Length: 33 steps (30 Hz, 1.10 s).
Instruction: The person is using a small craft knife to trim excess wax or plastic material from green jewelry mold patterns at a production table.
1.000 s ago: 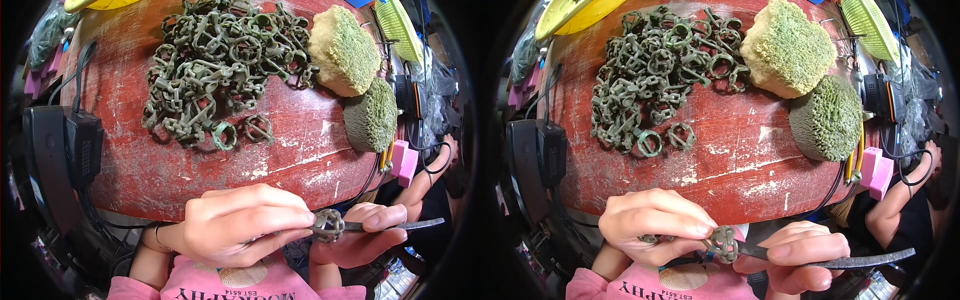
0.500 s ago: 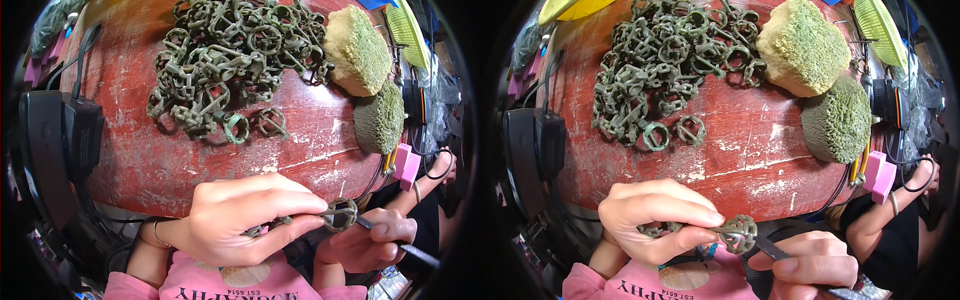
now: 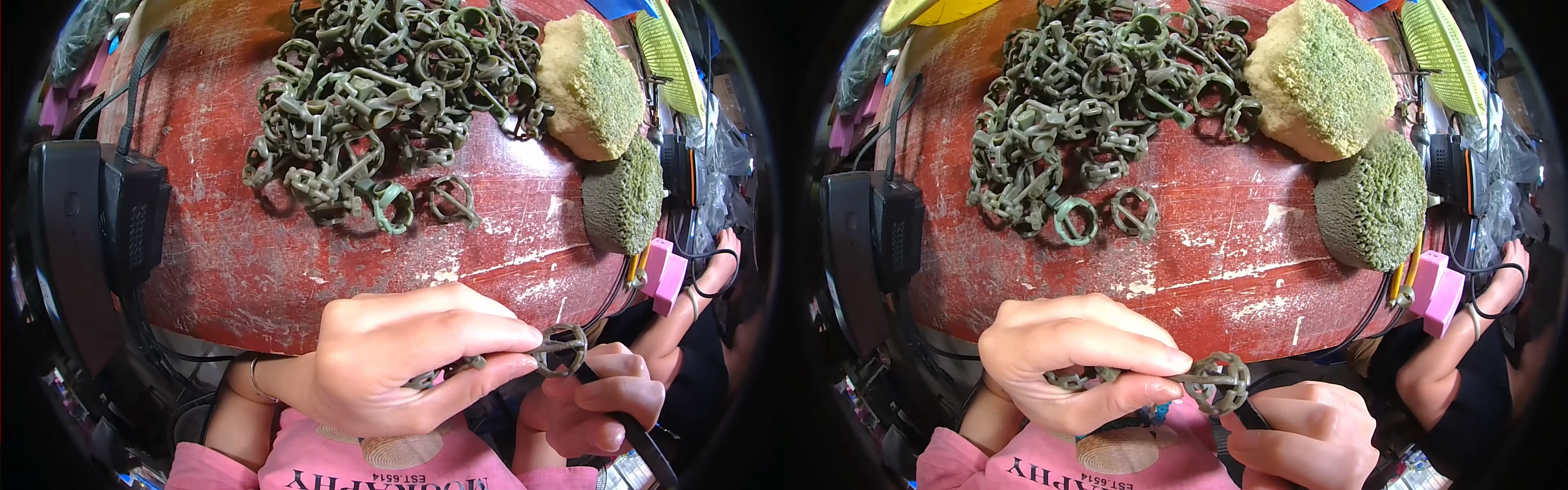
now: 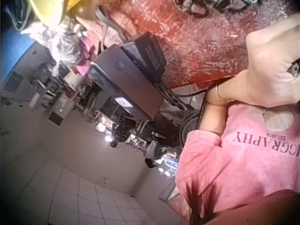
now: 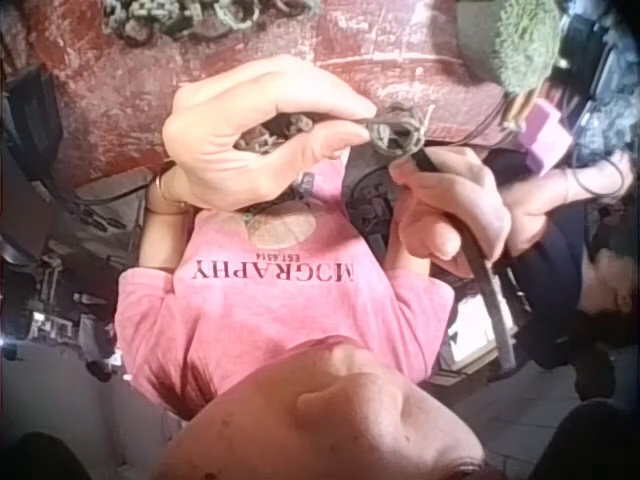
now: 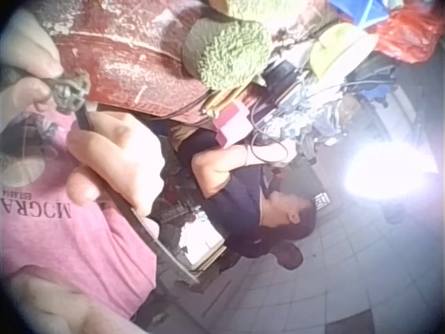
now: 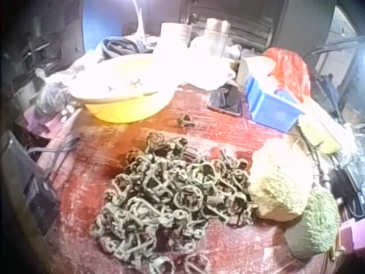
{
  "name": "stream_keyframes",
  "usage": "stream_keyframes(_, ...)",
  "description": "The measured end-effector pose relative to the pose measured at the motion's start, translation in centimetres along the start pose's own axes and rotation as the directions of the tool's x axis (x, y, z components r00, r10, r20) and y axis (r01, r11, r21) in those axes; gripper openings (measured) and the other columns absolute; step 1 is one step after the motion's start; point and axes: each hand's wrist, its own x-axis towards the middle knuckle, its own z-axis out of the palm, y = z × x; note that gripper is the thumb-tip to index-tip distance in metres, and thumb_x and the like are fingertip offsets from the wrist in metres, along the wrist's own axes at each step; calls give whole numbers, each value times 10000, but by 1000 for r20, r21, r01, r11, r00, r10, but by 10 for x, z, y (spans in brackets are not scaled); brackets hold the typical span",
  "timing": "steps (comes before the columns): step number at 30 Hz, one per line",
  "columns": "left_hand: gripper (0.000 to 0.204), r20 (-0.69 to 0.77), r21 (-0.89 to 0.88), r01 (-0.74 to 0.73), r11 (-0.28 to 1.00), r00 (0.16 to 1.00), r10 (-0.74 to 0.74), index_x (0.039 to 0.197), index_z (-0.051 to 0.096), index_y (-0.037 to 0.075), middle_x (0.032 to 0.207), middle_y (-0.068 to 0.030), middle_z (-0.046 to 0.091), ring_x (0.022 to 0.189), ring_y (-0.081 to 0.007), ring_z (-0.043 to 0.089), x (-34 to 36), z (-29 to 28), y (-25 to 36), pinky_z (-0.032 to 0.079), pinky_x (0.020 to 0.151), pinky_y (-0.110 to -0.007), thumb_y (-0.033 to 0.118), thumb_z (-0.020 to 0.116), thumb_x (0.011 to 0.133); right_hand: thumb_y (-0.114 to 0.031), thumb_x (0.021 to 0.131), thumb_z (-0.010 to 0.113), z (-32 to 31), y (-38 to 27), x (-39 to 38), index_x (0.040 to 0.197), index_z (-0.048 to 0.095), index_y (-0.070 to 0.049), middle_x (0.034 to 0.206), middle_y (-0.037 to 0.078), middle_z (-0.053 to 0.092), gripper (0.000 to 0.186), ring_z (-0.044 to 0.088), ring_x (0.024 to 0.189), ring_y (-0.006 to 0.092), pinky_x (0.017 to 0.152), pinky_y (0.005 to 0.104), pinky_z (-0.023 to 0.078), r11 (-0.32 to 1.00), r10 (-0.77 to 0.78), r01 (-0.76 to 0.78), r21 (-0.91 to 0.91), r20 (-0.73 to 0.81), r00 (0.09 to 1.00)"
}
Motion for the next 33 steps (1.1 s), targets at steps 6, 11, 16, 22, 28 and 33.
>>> stream_keyframes(6,161,-18,11,11,1000,1000,-11,779,658,-11,730,-130,643,644,-185,634,-1,1,-1,507,570,-249,-6,724,632,-406,879,439,5,-4,-3,745,448,-39,536,58,537,391,456,445,106,421,205,368,991,-81,78,-111,-21,997)
stream_keyframes(11,154,-7,3,41,999,999,-41,774,660,-5,722,-129,643,641,-184,635,0,-1,-1,507,569,-248,3,722,633,-391,884,436,6,-12,-5,747,457,-43,601,67,555,375,465,468,113,429,219,371,979,-63,67,-194,24,998)
stream_keyframes(16,148,18,-15,68,998,998,-67,773,660,-6,717,-130,642,632,-181,636,2,-1,0,505,566,-243,-7,711,634,-372,895,414,10,-12,-5,779,436,-45,628,73,548,348,472,484,124,439,220,374,949,-131,136,-285,38,991)
stream_keyframes(22,129,22,-92,99,991,995,-97,786,655,-25,735,-146,637,619,-172,630,1,-2,0,504,548,-237,-33,685,661,-333,903,413,12,-6,-7,733,394,-65,564,53,518,318,453,465,99,425,209,361,997,-65,62,-49,-78,995)
stream_keyframes(28,137,19,-95,13,995,1000,-12,808,652,-38,737,-151,633,599,-163,623,3,-1,-3,502,530,-233,-47,671,672,-307,903,422,10,2,-6,698,383,-74,539,38,473,313,455,467,99,435,196,360,959,36,26,283,-213,976)
stream_keyframes(33,144,10,-107,55,993,998,-54,809,656,-31,735,-144,634,618,-169,627,0,-2,-2,505,545,-237,-45,676,667,-335,901,420,16,1,-10,708,397,-61,551,45,459,336,465,476,120,456,190,355,987,34,6,158,-248,968)
